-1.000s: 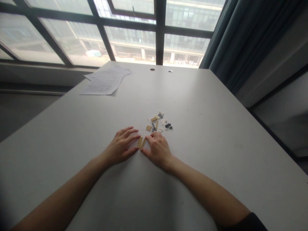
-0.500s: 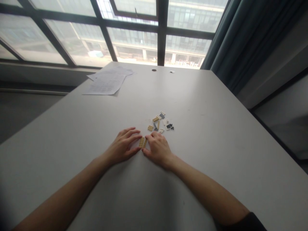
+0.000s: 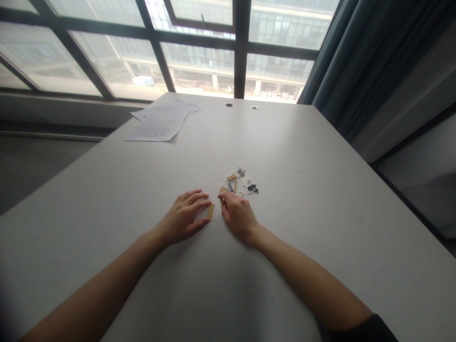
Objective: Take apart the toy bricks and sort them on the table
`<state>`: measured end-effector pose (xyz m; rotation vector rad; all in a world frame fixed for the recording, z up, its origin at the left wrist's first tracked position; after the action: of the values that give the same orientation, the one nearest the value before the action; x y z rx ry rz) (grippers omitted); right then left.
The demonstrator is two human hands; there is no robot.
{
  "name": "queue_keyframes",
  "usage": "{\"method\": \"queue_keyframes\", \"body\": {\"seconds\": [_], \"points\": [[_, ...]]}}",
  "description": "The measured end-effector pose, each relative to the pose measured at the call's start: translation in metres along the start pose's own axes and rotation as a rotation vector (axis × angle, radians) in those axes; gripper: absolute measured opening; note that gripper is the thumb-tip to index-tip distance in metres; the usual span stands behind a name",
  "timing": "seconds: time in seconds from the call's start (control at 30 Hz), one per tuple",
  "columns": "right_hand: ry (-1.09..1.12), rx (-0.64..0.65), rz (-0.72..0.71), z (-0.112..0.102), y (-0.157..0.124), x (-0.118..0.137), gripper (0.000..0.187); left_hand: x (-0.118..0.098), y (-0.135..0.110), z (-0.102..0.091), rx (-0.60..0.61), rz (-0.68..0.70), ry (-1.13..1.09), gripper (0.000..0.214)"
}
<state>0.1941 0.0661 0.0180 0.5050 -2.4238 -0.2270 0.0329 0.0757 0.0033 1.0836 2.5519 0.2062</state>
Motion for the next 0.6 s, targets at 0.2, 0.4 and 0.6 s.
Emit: {"method": "queue_keyframes", "body": {"seconds": [0.2,0.4,0.6], "points": [[-0.279,0.08,-0.101,0.005,-0.001,0.005,0.037,-0.002,0.001,-0.001,-0.001,0.001,0.007,0.039],[-0.477,0.161,-0.17,0.016,-0.004,0.011,0.017,-0.002,0.0,-0.001,-0.011,0.007,0.0,0.038],[-0.444,0.159,-0.215,0.022,-0.01,0.022,0.013,-0.003,0.001,-0.002,0.008,-0.015,-0.011,0.039]]}}
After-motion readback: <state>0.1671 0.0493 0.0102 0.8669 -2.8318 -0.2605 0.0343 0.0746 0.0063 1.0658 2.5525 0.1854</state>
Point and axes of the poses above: each hand's wrist, its own y-axis towards the middle knuckle, its own z-axis out of the palm, x = y × z, the point moved 6 cm from there along y, towards the middle knuckle, and after that the axes turned 2 degrees about x, right-handed, at the moved point
